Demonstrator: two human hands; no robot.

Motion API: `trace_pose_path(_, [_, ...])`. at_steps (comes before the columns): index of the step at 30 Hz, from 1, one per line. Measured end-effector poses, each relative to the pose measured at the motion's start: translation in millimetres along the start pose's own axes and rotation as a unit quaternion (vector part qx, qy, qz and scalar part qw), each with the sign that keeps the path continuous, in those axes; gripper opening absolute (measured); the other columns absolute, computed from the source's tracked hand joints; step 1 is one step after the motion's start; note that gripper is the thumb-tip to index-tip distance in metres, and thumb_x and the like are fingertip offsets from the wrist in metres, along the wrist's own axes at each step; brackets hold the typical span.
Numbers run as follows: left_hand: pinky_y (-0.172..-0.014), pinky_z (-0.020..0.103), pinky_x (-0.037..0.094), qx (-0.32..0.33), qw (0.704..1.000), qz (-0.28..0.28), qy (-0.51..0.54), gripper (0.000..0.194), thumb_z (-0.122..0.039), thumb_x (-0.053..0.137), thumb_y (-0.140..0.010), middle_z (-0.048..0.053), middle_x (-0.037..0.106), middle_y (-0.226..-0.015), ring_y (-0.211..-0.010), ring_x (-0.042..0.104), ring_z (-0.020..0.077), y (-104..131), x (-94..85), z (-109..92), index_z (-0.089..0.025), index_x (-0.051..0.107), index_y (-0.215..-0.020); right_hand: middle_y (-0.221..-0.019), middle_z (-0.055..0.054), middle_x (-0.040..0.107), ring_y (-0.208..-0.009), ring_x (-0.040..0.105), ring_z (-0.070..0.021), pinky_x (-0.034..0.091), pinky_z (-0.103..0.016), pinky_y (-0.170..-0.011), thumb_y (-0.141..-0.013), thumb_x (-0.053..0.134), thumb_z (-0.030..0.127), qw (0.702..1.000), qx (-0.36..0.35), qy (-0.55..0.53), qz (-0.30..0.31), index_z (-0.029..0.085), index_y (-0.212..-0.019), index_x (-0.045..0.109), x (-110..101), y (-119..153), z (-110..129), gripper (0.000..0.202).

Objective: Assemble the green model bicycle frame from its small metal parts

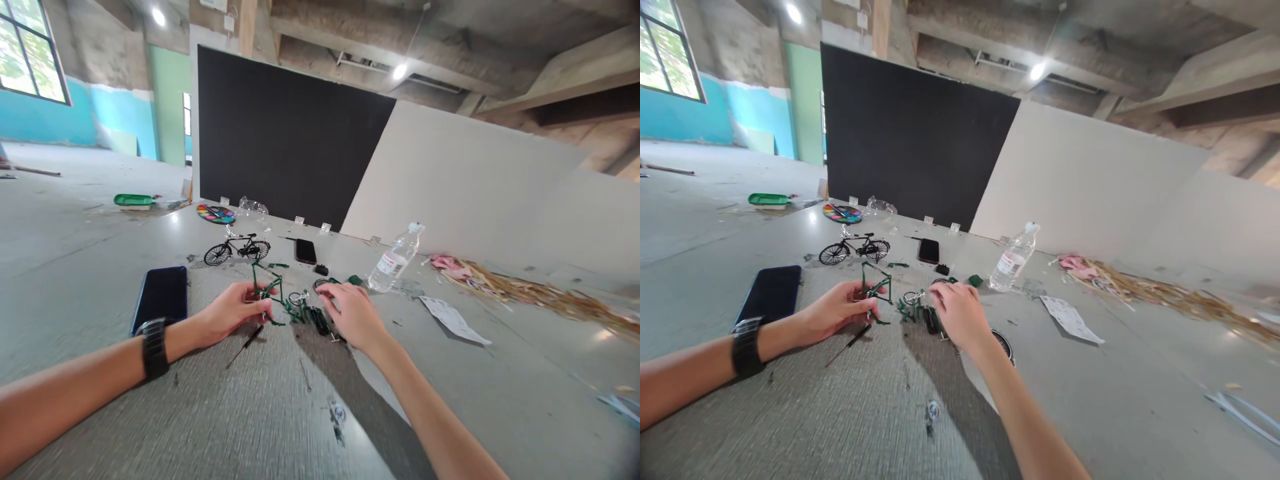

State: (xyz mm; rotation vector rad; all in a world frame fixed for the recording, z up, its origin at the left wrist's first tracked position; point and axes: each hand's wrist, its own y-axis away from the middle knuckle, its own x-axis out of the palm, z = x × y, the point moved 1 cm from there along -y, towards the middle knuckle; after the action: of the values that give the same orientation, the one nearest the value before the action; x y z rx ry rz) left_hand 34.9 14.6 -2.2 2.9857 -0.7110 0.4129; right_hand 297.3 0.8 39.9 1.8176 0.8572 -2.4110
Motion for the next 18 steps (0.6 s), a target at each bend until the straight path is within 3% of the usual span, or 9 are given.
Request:
trace_pose_path(5, [-0.075, 0.030, 0.055, -0.012, 1.000, 0.006, -0.017, 0.041, -0.038, 0.084, -0.078, 0.001, 0.070, -0.079, -0.075, 0.067, 0.0145, -1.7, -1.6, 2.2, -0.013, 0.068, -0.106, -0.117, -0.009, 0.076, -0.113, 0.066, -0.0278, 0.045, -0.052, -0.102, -0.099, 0.051, 0.018, 0.997, -0.003, 0.015, 0.079, 0.022, -0.112, 0.073, 4.7, 0.9, -12.7, 0.026])
trace_pose_path(12, [-0.071, 0.028, 0.055, -0.014, 1.000, 0.011, -0.011, 0.049, -0.048, 0.087, -0.072, 0.000, 0.068, -0.077, -0.072, 0.064, 0.0127, -3.0, -0.6, 2.0, -0.012, 0.068, -0.099, -0.127, -0.007, 0.074, -0.120, 0.065, -0.0264, 0.044, -0.048, -0.110, -0.102, 0.050, 0.016, 0.994, -0.026, -0.009, 0.109, 0.022, -0.121, 0.072, 19.4, 1.7, -0.8, 0.031])
trace_pose_path(18, [-0.071, 0.027, 0.055, -0.016, 1.000, 0.016, -0.011, 0.051, -0.048, 0.087, -0.072, 0.000, 0.068, -0.077, -0.072, 0.064, 0.0124, -2.4, 0.1, 0.6, -0.011, 0.068, -0.102, -0.126, -0.005, 0.074, -0.118, 0.066, -0.0257, 0.045, -0.048, -0.108, -0.100, 0.054, 0.013, 0.991, -0.036, -0.011, 0.129, 0.023, -0.123, 0.072, 14.7, 5.3, 2.9, 0.031])
